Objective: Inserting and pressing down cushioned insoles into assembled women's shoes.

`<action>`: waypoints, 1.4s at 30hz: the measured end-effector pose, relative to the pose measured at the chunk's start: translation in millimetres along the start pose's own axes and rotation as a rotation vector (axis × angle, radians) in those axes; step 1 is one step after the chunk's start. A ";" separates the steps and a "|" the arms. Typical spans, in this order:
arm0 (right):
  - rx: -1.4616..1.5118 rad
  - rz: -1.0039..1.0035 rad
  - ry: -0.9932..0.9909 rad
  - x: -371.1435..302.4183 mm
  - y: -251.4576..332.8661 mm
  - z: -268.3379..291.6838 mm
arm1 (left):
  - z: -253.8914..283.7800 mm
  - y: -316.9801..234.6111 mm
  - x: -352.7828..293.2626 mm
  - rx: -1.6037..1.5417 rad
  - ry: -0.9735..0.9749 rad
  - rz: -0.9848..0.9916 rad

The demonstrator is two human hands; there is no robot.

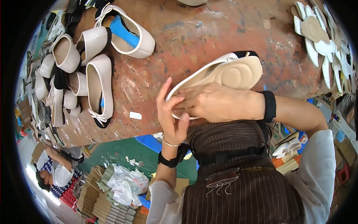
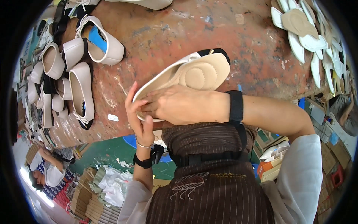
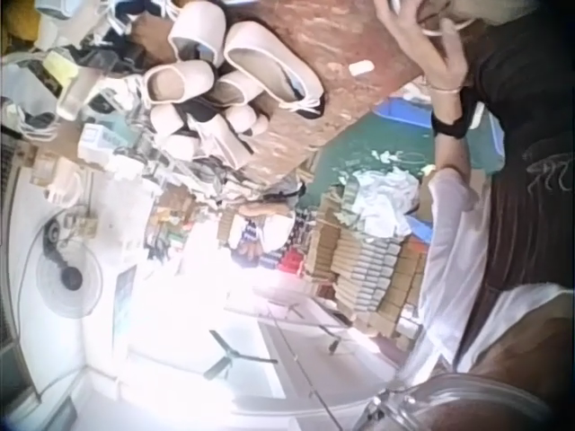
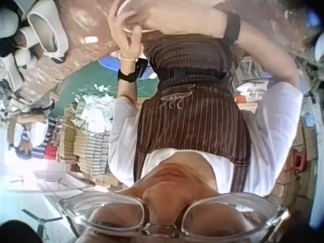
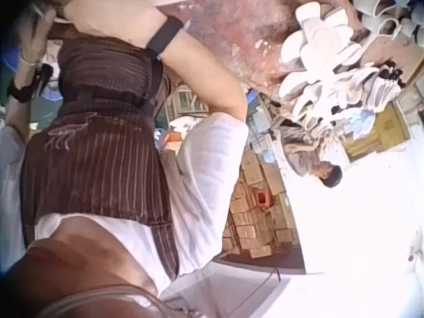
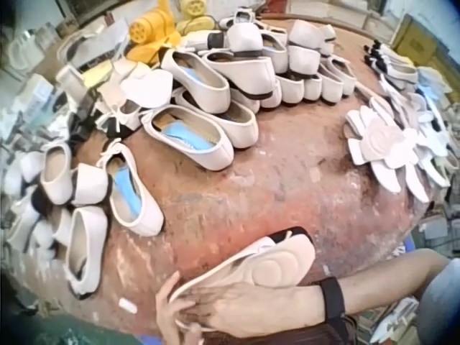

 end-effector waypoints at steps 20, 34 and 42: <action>-0.185 -0.809 -0.726 -133.2 -3.3 63.1 | -54.7 -52.5 6.3 0.136 0.044 0.320; -0.169 -0.995 -0.480 -106.4 -68.9 77.8 | -75.1 0.1 63.1 0.028 0.197 0.475; -0.103 -0.485 -0.768 -80.9 -5.7 107.2 | -66.1 -49.1 26.6 0.053 0.084 0.250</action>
Point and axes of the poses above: each hand's wrist, its own x-axis towards the middle knuckle, its own z-axis out of the back of the hand, y = z × x, the point moved 8 cm from there along x, towards the middle knuckle
